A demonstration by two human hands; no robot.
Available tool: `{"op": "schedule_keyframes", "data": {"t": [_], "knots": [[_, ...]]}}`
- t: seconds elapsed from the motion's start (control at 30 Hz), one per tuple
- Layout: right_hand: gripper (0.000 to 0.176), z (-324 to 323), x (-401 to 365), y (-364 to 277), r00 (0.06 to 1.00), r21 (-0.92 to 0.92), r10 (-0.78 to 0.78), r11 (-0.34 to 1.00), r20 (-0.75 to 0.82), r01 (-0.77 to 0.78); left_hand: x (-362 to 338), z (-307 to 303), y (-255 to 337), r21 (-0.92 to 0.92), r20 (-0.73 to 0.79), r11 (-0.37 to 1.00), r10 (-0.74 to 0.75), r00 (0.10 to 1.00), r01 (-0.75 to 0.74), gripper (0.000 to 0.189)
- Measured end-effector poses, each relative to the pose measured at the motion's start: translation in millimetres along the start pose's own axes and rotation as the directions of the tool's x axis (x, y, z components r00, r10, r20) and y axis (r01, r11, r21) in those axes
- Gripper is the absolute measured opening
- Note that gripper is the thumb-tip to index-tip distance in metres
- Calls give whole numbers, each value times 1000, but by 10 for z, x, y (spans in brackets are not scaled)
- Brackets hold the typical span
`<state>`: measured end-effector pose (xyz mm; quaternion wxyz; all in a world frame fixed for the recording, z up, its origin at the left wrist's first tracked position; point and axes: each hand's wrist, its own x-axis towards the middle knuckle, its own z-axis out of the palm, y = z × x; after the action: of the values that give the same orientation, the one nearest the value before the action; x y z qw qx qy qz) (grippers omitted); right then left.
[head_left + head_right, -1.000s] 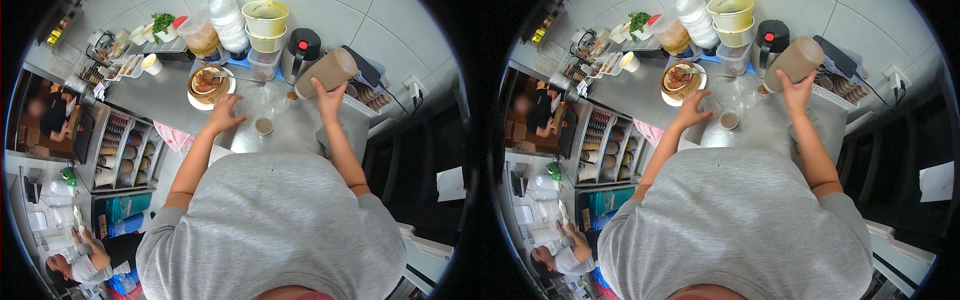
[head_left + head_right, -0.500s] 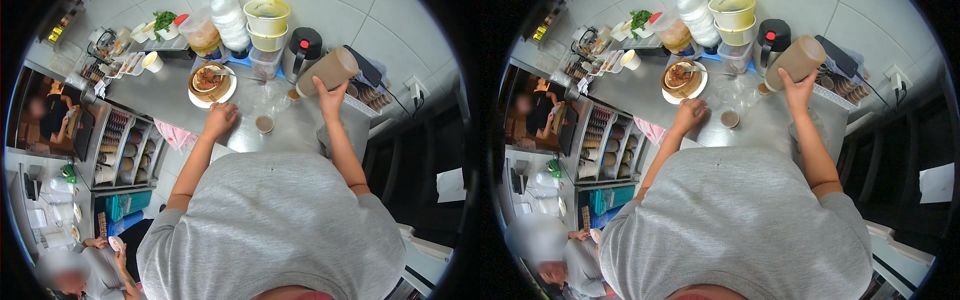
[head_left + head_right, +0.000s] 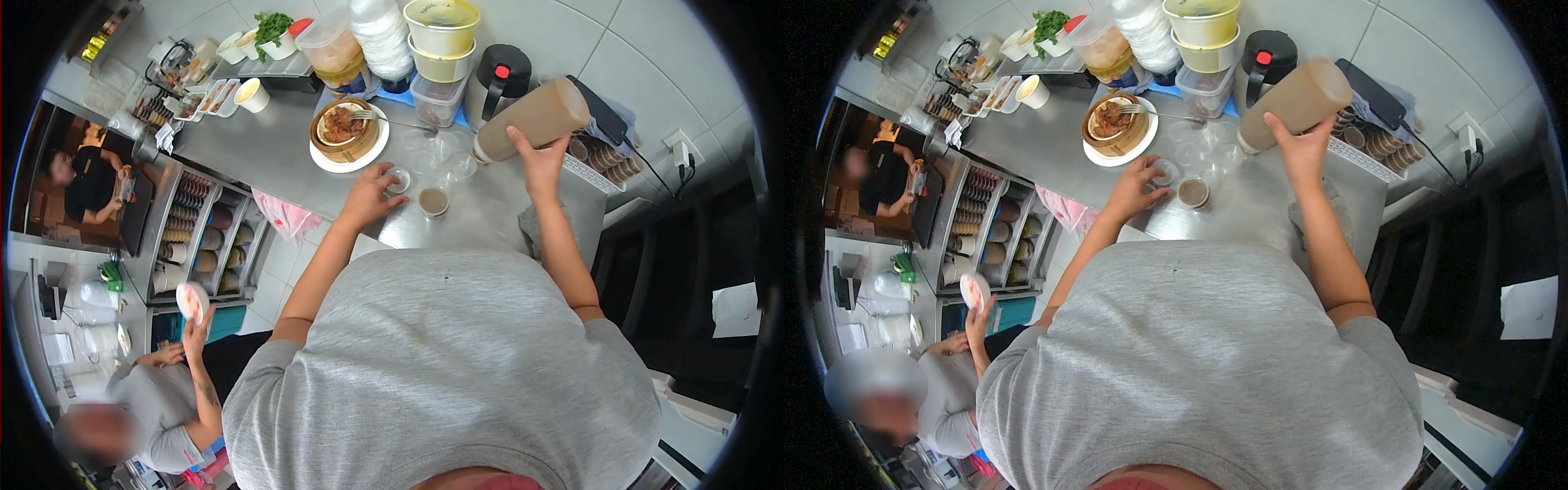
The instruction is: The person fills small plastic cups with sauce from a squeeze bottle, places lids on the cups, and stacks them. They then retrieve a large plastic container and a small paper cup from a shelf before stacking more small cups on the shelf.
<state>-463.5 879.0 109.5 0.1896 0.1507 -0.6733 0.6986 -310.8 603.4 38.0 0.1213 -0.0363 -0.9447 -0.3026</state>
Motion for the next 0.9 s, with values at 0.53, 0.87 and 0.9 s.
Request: {"op": "schedule_keyframes", "data": {"t": [0.53, 0.87, 0.9], "knots": [[70, 185, -34, -115, 991, 8, -14, 1000, 137, 13, -6, 51, 127, -4, -102, 1000, 8, 995, -8, 36], [69, 207, -28, -55, 991, -17, 11, 1000, 134, -8, -16, 47, 82, 27, -140, 1000, 7, 990, -3, 48], [69, 206, -33, -86, 990, -47, 17, 999, 138, -10, -19, 47, 82, 18, -136, 1000, -13, 991, 15, 49]]}}
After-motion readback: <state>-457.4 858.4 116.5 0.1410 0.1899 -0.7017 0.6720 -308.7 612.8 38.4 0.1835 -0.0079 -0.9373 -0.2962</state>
